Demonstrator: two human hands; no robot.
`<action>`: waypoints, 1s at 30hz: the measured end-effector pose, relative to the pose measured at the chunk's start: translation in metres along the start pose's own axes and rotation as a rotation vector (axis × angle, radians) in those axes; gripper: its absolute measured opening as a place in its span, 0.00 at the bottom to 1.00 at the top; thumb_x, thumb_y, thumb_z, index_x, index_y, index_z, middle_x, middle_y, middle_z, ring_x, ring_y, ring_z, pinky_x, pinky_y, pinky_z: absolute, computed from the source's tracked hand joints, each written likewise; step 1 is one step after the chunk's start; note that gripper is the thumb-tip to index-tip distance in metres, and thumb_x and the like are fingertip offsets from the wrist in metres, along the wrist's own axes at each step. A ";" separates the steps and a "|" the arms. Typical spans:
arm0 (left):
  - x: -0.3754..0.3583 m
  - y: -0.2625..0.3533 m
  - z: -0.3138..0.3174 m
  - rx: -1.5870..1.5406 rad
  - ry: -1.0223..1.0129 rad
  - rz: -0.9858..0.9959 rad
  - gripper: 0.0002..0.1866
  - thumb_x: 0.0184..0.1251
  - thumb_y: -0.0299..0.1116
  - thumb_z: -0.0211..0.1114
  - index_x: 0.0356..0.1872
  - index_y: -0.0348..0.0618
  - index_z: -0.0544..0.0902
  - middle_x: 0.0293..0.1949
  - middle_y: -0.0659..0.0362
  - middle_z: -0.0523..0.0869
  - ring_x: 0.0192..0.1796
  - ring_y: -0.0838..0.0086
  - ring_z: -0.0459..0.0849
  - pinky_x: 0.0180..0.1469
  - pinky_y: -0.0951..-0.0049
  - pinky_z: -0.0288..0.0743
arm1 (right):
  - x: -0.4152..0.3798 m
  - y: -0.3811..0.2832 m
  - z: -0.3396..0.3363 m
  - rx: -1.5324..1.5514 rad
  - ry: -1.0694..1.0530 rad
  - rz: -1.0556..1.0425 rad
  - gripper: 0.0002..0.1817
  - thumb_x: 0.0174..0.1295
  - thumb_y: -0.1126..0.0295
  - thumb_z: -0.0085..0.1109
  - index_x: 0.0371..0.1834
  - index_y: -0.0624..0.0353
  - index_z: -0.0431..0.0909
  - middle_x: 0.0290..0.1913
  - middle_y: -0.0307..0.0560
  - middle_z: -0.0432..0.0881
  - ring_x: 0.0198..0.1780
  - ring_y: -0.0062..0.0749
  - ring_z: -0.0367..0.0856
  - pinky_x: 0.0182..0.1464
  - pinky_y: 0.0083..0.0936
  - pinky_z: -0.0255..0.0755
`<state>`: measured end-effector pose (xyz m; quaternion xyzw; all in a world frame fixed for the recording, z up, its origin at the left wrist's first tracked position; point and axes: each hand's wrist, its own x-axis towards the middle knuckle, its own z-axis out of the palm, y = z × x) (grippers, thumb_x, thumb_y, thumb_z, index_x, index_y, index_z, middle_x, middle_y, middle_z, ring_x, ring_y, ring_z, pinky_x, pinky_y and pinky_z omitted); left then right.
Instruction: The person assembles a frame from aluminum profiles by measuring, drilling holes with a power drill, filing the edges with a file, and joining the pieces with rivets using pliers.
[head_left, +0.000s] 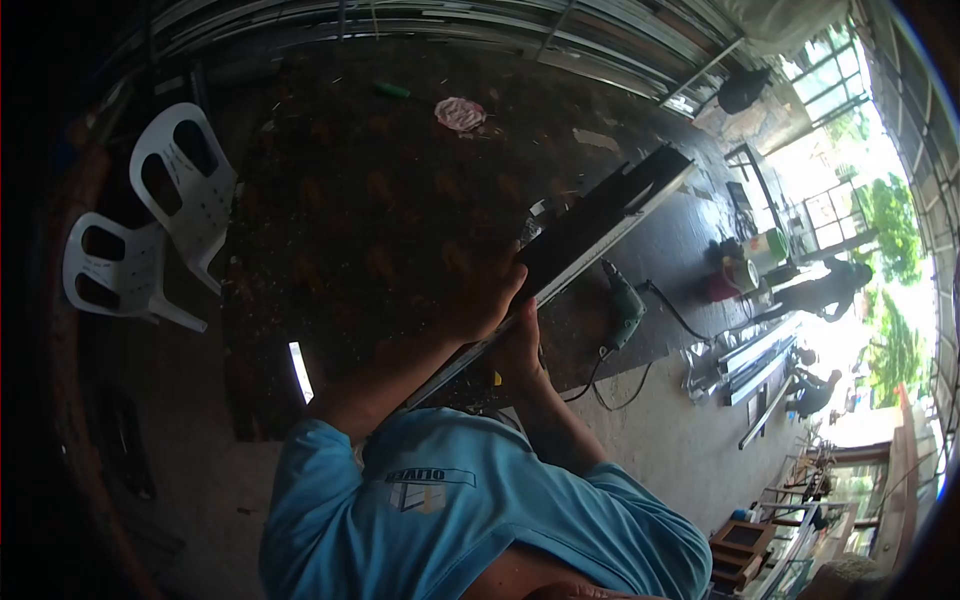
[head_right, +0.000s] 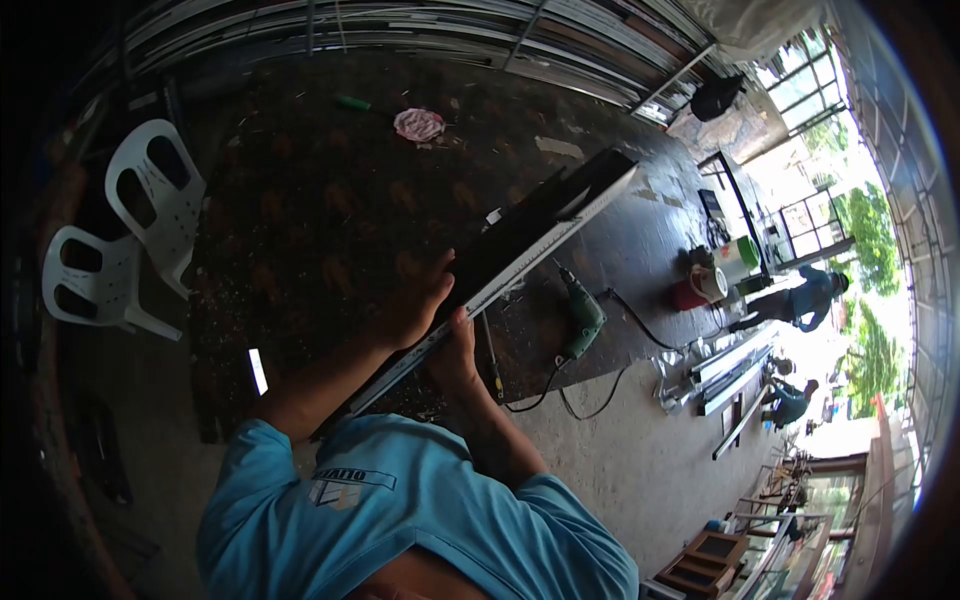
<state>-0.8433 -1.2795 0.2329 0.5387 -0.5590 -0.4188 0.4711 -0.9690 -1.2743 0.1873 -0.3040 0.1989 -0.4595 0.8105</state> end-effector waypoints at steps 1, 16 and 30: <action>0.000 0.001 0.000 0.001 -0.035 0.014 0.29 0.80 0.47 0.46 0.74 0.41 0.63 0.72 0.45 0.66 0.74 0.58 0.64 0.75 0.65 0.53 | 0.002 -0.007 -0.008 0.010 -0.080 0.003 0.46 0.66 0.39 0.55 0.77 0.56 0.51 0.72 0.51 0.65 0.72 0.42 0.65 0.71 0.42 0.63; -0.047 0.055 0.028 0.157 -0.305 0.177 0.42 0.44 0.40 0.75 0.64 0.38 0.69 0.47 0.41 0.84 0.52 0.48 0.85 0.54 0.55 0.79 | 0.042 -0.118 -0.007 0.406 -0.805 -0.498 0.55 0.45 0.35 0.73 0.75 0.45 0.60 0.56 0.40 0.78 0.54 0.37 0.79 0.59 0.39 0.74; -0.047 0.028 0.015 0.538 -0.060 0.225 0.37 0.38 0.34 0.75 0.56 0.44 0.71 0.47 0.48 0.83 0.48 0.49 0.85 0.48 0.52 0.80 | 0.004 -0.118 -0.051 0.190 -0.438 -0.415 0.52 0.52 0.39 0.70 0.77 0.49 0.58 0.72 0.57 0.64 0.73 0.56 0.63 0.72 0.54 0.60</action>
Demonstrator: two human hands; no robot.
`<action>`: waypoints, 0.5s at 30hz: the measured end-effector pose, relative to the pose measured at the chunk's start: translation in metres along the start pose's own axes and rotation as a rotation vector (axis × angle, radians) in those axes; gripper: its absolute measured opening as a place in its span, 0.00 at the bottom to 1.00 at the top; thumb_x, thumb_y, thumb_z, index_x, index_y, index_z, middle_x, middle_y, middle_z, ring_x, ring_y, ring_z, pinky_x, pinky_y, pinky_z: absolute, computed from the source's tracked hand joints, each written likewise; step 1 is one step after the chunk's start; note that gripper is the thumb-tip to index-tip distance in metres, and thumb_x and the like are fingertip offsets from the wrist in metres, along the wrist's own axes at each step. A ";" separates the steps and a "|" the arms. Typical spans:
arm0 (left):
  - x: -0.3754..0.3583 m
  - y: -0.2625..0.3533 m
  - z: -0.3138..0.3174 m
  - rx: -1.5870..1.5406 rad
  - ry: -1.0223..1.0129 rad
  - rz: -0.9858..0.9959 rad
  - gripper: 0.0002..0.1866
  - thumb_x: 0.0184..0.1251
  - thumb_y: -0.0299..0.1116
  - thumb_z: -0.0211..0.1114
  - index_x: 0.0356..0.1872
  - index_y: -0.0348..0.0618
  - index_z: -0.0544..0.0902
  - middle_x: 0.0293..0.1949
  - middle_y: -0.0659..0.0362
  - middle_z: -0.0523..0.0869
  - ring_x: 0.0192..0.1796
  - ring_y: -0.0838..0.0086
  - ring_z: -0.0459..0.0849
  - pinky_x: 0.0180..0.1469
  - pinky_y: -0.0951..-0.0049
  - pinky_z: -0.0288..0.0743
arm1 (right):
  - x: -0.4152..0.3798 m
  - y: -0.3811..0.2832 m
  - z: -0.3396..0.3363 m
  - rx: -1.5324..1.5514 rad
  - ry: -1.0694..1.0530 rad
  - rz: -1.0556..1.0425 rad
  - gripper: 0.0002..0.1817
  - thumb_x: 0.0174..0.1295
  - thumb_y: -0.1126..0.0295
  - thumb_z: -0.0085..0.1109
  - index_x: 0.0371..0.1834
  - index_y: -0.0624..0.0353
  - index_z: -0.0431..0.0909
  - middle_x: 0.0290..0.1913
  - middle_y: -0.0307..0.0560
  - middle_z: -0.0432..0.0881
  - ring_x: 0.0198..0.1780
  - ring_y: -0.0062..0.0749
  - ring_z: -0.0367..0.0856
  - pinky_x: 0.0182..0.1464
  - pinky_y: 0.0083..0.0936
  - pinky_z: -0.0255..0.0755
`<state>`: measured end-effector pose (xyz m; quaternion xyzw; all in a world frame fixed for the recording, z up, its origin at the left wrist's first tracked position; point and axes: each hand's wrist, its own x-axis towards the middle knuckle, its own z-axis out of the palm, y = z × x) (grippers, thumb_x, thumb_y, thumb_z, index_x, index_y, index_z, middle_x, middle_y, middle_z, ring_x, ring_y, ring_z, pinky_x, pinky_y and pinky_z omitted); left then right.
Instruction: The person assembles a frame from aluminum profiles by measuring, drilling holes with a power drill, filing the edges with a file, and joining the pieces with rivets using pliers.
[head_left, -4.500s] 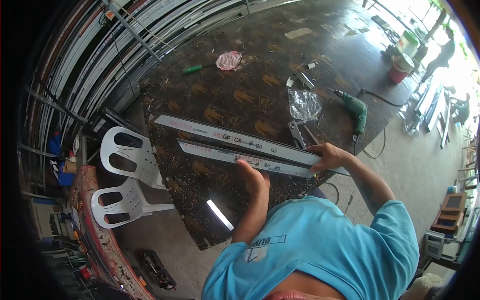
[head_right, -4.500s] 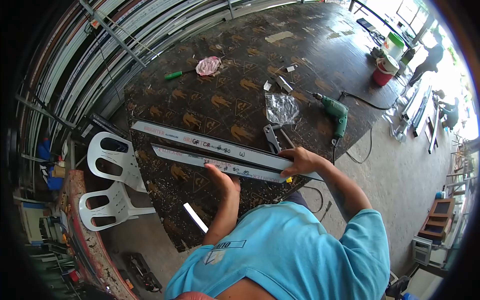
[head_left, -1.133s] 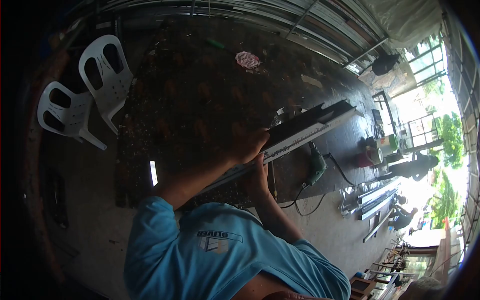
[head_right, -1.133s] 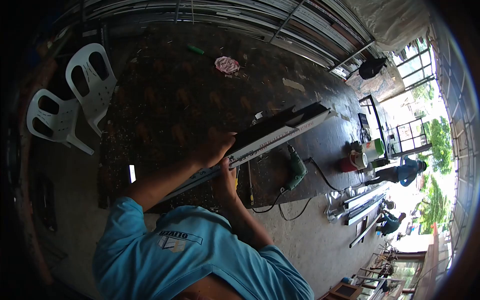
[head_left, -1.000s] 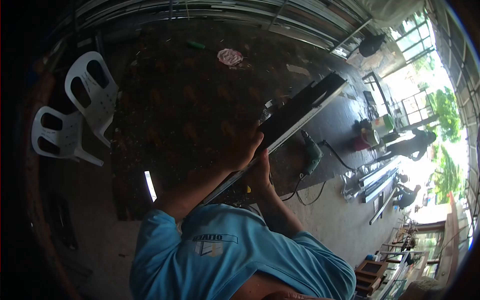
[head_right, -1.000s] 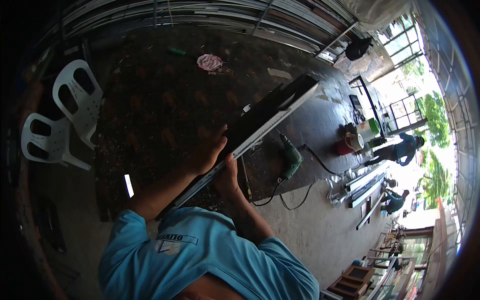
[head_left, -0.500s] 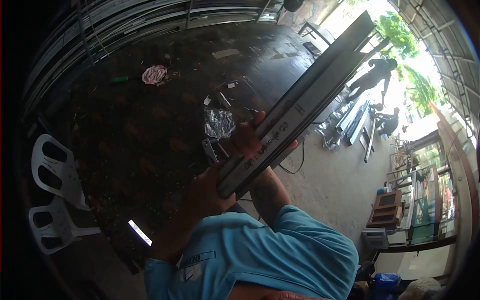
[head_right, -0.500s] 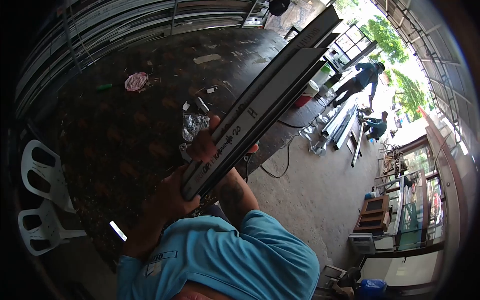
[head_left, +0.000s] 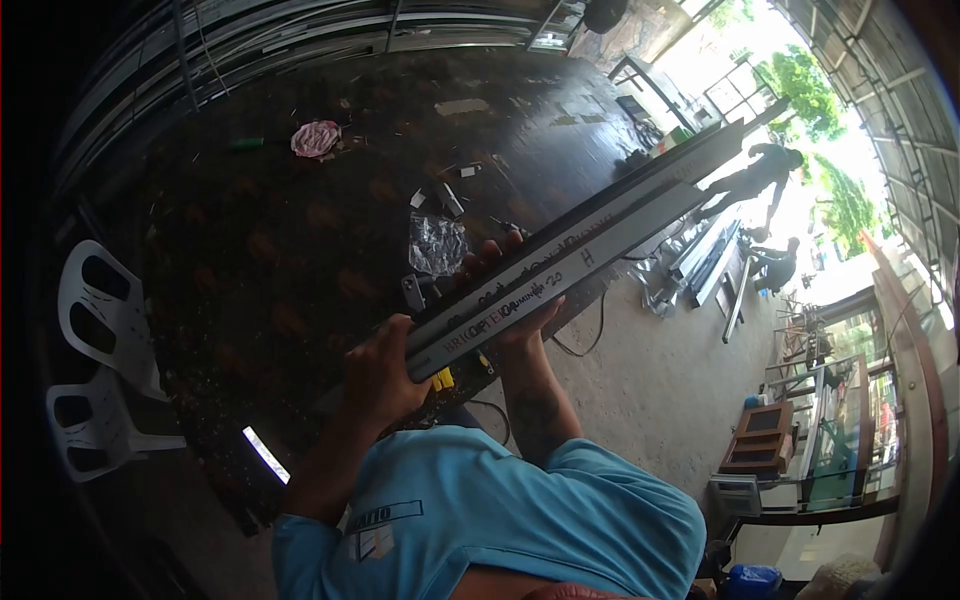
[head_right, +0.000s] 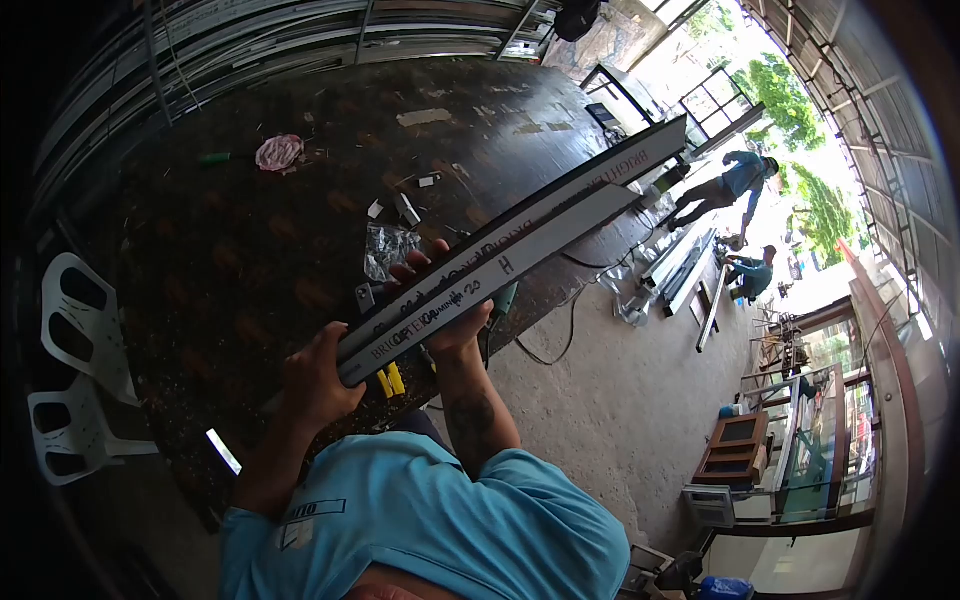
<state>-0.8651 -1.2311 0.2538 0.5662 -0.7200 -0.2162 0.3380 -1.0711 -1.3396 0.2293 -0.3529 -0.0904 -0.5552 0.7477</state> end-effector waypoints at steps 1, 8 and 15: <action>-0.002 -0.007 0.000 0.006 -0.001 -0.017 0.37 0.38 0.34 0.75 0.56 0.44 0.71 0.47 0.48 0.83 0.48 0.49 0.85 0.48 0.52 0.80 | -0.003 -0.001 0.004 0.015 0.006 0.009 0.52 0.52 0.39 0.70 0.77 0.49 0.58 0.72 0.57 0.64 0.73 0.56 0.63 0.72 0.54 0.60; -0.014 -0.025 -0.013 0.137 -0.073 -0.093 0.32 0.40 0.34 0.75 0.51 0.44 0.74 0.46 0.50 0.84 0.46 0.52 0.86 0.48 0.53 0.81 | -0.038 0.038 -0.004 0.026 0.494 0.117 0.42 0.60 0.36 0.58 0.69 0.53 0.66 0.61 0.52 0.76 0.64 0.51 0.72 0.65 0.51 0.69; -0.021 -0.032 -0.001 0.137 -0.111 -0.198 0.31 0.43 0.37 0.76 0.51 0.43 0.75 0.46 0.51 0.85 0.46 0.53 0.87 0.48 0.54 0.81 | -0.044 0.058 -0.009 -0.132 0.851 -0.005 0.40 0.64 0.28 0.44 0.54 0.56 0.72 0.45 0.47 0.80 0.48 0.38 0.80 0.54 0.38 0.75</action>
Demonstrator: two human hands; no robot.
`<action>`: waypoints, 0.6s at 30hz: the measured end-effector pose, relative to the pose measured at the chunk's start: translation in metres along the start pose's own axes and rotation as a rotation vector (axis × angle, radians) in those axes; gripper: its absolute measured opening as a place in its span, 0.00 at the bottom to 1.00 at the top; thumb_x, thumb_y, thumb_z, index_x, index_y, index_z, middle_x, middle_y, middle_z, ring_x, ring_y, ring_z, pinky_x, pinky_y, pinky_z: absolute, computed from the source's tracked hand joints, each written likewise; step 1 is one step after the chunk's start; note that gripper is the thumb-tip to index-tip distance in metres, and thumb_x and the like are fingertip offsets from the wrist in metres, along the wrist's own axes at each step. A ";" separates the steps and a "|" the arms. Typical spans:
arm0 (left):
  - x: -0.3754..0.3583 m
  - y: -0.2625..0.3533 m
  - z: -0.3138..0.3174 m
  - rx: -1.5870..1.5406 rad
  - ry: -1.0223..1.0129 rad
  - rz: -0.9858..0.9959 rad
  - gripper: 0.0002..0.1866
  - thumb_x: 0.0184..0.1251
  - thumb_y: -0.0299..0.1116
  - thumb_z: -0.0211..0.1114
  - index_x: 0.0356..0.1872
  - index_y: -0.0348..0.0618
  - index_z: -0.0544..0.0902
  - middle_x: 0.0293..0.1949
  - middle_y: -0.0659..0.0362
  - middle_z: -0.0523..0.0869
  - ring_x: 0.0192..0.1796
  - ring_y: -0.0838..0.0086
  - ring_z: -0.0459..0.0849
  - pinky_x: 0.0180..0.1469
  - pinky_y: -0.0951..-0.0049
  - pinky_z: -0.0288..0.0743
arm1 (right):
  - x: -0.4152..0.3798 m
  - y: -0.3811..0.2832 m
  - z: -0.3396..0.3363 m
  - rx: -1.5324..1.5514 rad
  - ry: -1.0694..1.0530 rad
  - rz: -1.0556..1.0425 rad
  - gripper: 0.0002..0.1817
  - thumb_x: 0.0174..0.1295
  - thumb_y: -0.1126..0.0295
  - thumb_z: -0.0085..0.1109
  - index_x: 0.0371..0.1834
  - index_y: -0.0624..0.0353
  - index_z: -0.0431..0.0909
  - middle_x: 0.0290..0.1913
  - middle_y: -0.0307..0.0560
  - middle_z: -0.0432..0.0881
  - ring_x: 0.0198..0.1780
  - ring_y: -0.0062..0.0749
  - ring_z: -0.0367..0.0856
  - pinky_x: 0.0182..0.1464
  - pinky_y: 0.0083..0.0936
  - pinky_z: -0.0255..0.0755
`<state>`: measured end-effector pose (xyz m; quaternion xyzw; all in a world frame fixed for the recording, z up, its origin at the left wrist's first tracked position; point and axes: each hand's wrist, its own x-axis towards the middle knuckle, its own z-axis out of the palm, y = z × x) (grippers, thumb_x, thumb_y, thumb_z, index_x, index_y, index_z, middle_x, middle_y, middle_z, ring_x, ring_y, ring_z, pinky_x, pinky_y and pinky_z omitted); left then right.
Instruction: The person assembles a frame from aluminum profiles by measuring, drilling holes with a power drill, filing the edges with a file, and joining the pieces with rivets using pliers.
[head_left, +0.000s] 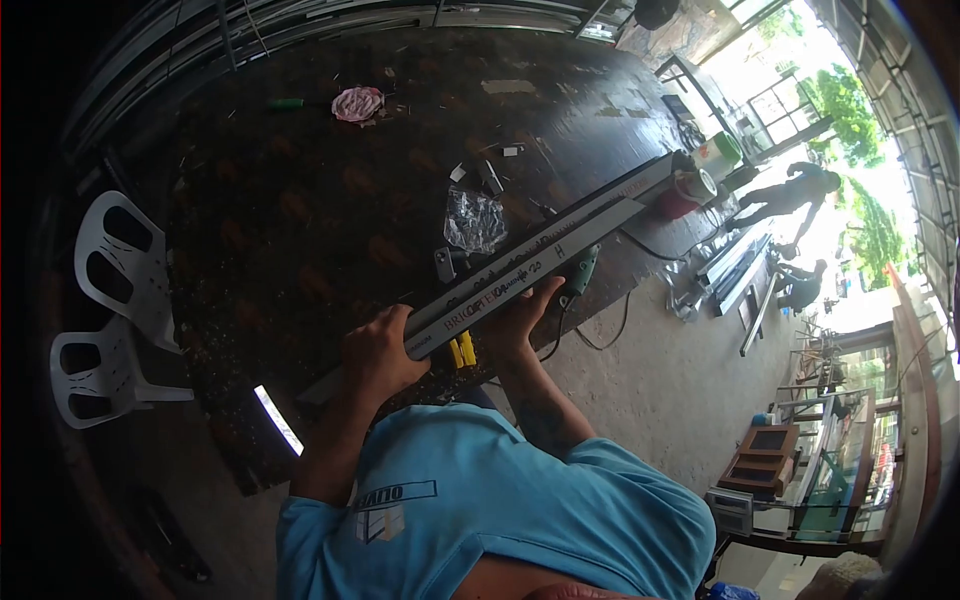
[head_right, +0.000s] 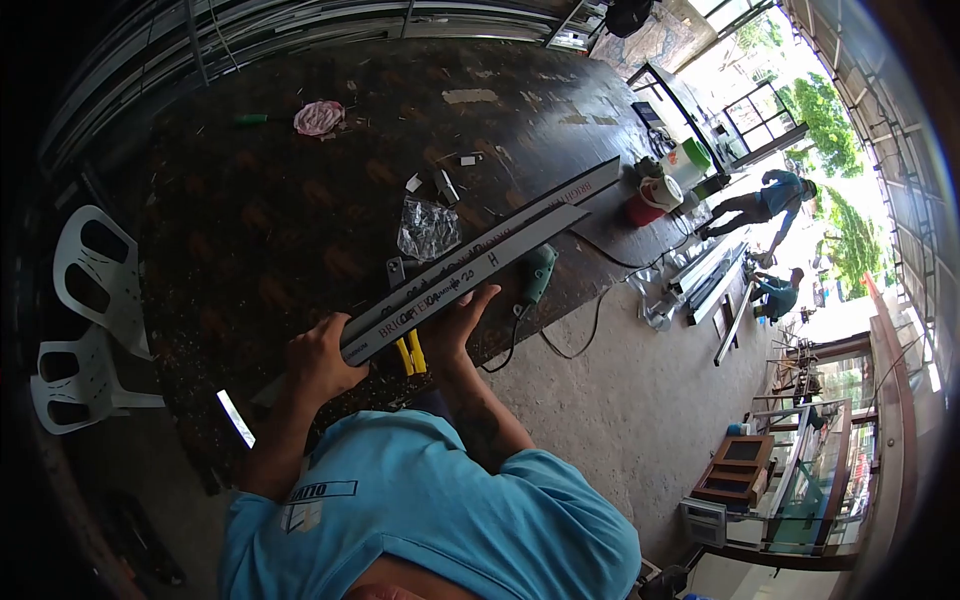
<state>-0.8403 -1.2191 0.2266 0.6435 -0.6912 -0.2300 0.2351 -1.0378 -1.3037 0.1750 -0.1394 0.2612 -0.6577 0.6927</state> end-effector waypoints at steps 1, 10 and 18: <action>-0.001 0.000 0.002 -0.003 0.003 -0.014 0.31 0.43 0.37 0.76 0.51 0.43 0.75 0.46 0.51 0.85 0.46 0.53 0.87 0.48 0.54 0.81 | -0.001 0.004 -0.003 -0.045 0.027 -0.061 0.40 0.64 0.27 0.43 0.54 0.56 0.73 0.45 0.47 0.80 0.48 0.38 0.79 0.54 0.38 0.75; -0.006 0.003 -0.006 -0.034 -0.060 0.008 0.40 0.47 0.54 0.78 0.57 0.44 0.71 0.44 0.47 0.85 0.47 0.49 0.87 0.52 0.52 0.80 | -0.011 -0.011 -0.007 -0.216 -0.103 -0.086 0.22 0.65 0.58 0.55 0.55 0.57 0.64 0.47 0.50 0.79 0.49 0.37 0.80 0.50 0.37 0.80; -0.004 -0.009 -0.001 -0.091 -0.015 0.070 0.29 0.67 0.58 0.62 0.53 0.40 0.79 0.42 0.46 0.85 0.41 0.50 0.88 0.43 0.54 0.83 | -0.022 -0.004 -0.006 -0.249 0.047 0.038 0.32 0.60 0.46 0.53 0.56 0.63 0.71 0.48 0.56 0.80 0.52 0.46 0.79 0.58 0.41 0.73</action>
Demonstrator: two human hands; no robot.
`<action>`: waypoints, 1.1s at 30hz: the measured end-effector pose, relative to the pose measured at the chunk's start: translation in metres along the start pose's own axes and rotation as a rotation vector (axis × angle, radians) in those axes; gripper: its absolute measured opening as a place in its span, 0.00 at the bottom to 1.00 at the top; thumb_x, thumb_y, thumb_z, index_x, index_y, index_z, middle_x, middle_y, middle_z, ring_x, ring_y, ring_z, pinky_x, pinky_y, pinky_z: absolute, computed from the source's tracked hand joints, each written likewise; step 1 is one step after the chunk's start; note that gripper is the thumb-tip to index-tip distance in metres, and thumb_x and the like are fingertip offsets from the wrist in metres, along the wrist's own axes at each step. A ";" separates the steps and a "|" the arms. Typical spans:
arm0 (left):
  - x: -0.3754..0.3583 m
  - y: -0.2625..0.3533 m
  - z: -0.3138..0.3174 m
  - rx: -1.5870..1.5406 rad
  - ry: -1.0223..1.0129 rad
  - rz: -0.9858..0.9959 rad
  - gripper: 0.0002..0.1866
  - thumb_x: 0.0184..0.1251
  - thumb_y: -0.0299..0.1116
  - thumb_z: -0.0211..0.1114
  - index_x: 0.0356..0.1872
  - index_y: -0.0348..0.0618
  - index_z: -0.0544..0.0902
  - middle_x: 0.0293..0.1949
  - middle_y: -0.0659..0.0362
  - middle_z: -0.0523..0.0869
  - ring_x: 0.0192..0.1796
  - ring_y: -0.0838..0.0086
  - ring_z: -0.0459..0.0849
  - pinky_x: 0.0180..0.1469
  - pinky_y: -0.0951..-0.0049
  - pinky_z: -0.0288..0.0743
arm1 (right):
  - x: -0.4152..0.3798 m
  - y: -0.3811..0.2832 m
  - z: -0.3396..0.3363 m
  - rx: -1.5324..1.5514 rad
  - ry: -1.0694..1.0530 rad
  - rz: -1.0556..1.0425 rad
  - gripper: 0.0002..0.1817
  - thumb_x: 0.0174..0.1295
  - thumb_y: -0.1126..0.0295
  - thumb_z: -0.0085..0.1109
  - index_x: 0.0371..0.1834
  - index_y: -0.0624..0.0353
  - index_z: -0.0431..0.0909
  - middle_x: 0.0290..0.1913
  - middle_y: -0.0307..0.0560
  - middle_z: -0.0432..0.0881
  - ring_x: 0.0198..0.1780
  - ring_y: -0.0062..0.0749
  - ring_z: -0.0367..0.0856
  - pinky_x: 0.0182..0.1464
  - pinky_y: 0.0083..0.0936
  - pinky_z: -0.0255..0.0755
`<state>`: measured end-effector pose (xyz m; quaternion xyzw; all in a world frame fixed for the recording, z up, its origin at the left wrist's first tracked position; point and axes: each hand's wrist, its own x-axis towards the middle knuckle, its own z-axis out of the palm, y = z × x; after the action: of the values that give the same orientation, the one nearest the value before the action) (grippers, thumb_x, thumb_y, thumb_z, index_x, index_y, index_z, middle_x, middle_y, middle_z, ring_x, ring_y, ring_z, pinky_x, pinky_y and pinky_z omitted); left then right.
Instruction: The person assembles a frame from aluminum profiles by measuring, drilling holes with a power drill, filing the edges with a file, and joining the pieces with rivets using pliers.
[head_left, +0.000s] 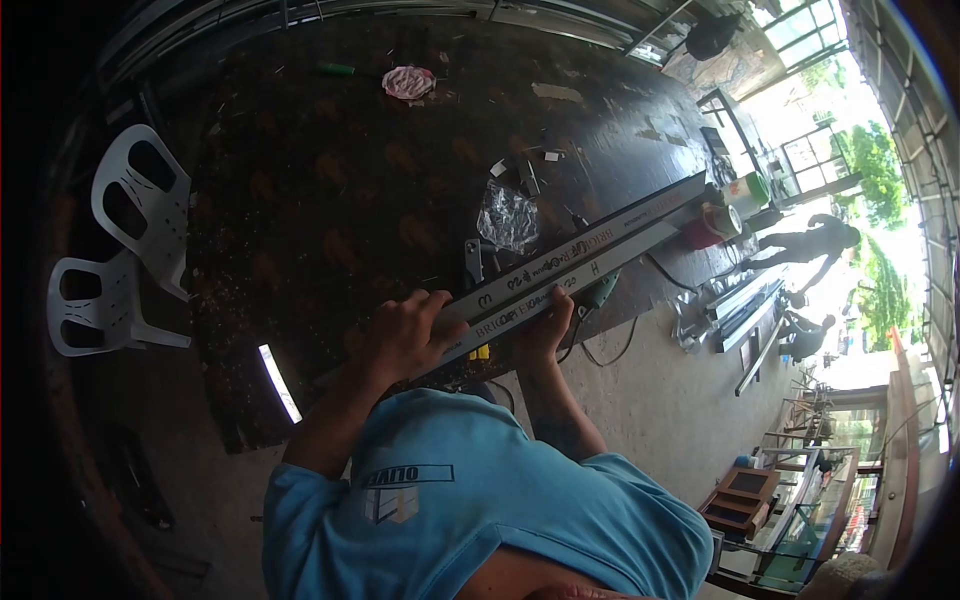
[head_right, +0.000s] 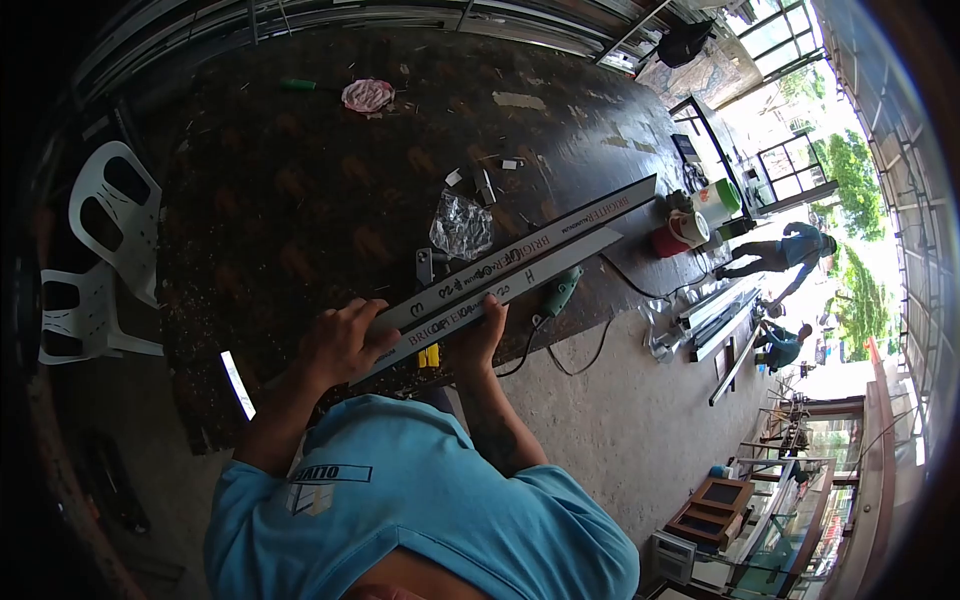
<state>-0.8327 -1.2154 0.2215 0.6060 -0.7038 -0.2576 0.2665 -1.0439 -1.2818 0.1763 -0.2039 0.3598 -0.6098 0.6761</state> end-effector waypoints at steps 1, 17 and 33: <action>0.000 0.000 -0.002 0.000 0.005 -0.004 0.29 0.67 0.58 0.62 0.53 0.40 0.79 0.42 0.46 0.85 0.41 0.50 0.88 0.43 0.54 0.83 | 0.000 -0.001 0.001 -0.002 -0.004 0.003 0.32 0.60 0.46 0.53 0.56 0.63 0.71 0.48 0.56 0.80 0.52 0.46 0.79 0.58 0.41 0.73; -0.011 0.000 0.001 0.055 -0.194 -0.208 0.50 0.44 0.64 0.75 0.66 0.45 0.70 0.52 0.48 0.84 0.54 0.51 0.85 0.57 0.51 0.77 | 0.011 0.017 0.005 -0.045 -0.011 -0.077 0.23 0.66 0.58 0.55 0.58 0.57 0.61 0.47 0.49 0.74 0.48 0.39 0.79 0.50 0.37 0.78; 0.002 -0.139 0.074 -0.950 0.114 -0.250 0.41 0.49 0.41 0.77 0.65 0.37 0.72 0.55 0.55 0.79 0.59 0.71 0.76 0.64 0.67 0.68 | 0.108 0.123 0.083 -1.088 0.079 0.244 0.55 0.46 0.56 0.71 0.77 0.62 0.50 0.69 0.66 0.68 0.70 0.50 0.70 0.69 0.34 0.65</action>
<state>-0.7844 -1.2324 0.0728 0.5106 -0.4147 -0.5464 0.5183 -0.8994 -1.3787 0.1174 -0.4573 0.6687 -0.2606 0.5251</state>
